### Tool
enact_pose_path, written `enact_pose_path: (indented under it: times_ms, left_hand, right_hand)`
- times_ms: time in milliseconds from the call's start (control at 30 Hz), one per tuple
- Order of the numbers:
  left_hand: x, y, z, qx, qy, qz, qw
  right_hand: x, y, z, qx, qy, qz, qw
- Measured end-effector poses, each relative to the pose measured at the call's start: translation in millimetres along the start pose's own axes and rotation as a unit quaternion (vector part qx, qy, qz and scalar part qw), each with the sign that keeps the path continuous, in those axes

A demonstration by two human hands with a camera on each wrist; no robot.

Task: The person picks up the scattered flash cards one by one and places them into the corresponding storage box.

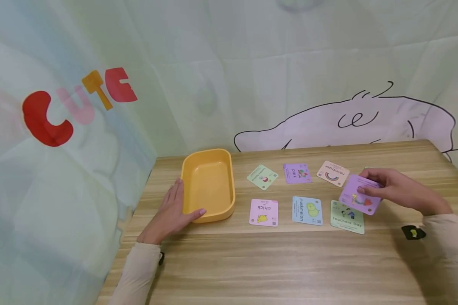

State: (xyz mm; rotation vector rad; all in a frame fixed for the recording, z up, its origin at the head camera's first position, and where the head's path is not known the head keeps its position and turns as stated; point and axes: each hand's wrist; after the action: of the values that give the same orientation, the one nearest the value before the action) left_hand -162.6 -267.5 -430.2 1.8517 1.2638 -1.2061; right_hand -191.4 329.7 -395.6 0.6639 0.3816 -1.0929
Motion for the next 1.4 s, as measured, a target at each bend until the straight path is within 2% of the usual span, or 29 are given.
enact_pose_path:
  times_ms: [167,500,800,1400]
  left_hand:
    - [-0.3,-0.2,0.2,0.007,0.001,-0.004,1.0000]
    - [-0.6,-0.5,1.5,0.005,0.003,0.001,1.0000]
    - [-1.4,0.4,0.8,0.008,0.009,0.001,0.9999]
    - [-0.7,-0.2,0.6,0.012,0.013,0.000,0.9998]
  right_hand:
    - [2.4,-3,4,0.010,-0.007,0.003,1.000]
    - [4.8,-8,7,-0.002,-0.018,0.012,1.000]
    - [5.4,-9,10,0.026,-0.024,0.006,0.999]
    - [7.0,-14,21,0.038,-0.020,0.006,0.999]
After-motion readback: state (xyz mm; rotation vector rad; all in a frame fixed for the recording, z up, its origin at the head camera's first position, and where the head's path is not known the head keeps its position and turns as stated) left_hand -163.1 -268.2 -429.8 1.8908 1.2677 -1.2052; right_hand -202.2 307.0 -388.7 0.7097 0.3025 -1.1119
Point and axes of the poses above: each hand's wrist, its own y-axis away from the middle knuckle, its own x-axis out of the palm, z = x × y, and after that the axes turned 15 degrees about x, right-handed
